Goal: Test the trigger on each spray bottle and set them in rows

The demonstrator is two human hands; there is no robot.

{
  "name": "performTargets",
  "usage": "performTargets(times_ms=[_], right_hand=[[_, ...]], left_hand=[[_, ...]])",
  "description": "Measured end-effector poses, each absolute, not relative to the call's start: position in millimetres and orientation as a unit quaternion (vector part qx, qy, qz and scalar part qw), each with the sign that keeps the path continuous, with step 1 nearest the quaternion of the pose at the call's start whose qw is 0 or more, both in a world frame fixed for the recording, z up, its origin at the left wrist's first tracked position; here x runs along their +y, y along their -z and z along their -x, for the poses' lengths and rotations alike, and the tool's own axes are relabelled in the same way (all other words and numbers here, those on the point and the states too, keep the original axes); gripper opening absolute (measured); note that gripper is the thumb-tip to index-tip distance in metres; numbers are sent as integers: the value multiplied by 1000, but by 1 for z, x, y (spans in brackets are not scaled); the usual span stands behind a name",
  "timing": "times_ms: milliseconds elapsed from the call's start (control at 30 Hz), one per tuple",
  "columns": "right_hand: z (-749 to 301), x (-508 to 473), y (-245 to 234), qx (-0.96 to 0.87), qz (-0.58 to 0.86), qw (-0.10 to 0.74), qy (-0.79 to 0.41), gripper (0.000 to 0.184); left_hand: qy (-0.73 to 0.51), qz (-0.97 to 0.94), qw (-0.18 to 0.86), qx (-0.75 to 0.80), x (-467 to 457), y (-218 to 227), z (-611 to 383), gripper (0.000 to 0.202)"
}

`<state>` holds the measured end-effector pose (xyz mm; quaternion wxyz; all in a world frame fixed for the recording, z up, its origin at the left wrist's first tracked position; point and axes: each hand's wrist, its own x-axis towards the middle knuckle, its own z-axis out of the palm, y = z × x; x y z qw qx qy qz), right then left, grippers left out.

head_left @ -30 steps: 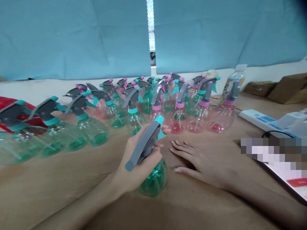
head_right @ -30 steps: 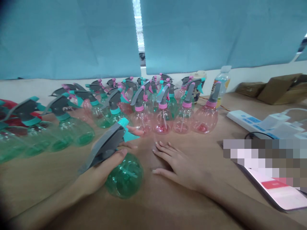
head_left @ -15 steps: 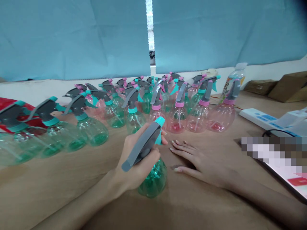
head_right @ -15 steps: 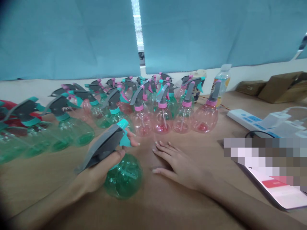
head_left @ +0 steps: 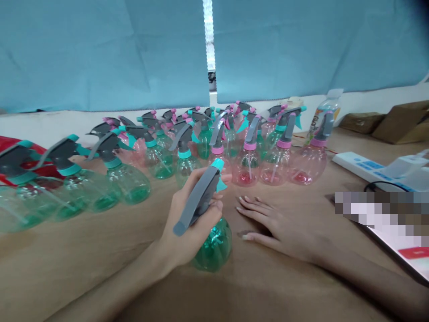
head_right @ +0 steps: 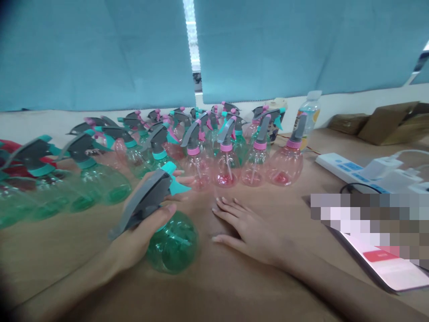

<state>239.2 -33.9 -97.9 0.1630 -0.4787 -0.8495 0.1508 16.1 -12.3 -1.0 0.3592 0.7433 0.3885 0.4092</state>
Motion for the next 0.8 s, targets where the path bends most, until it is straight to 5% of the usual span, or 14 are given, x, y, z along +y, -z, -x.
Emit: performTargets(times_ms=[533, 800], right_hand=[[-236, -40, 93, -843, 464, 201, -185, 61], [-191, -56, 54, -804, 469, 258, -258, 73]], left_hand=[[-414, -761, 303, 398, -14, 3, -17, 27], [-431, -761, 283, 394, -15, 6, -10, 27]])
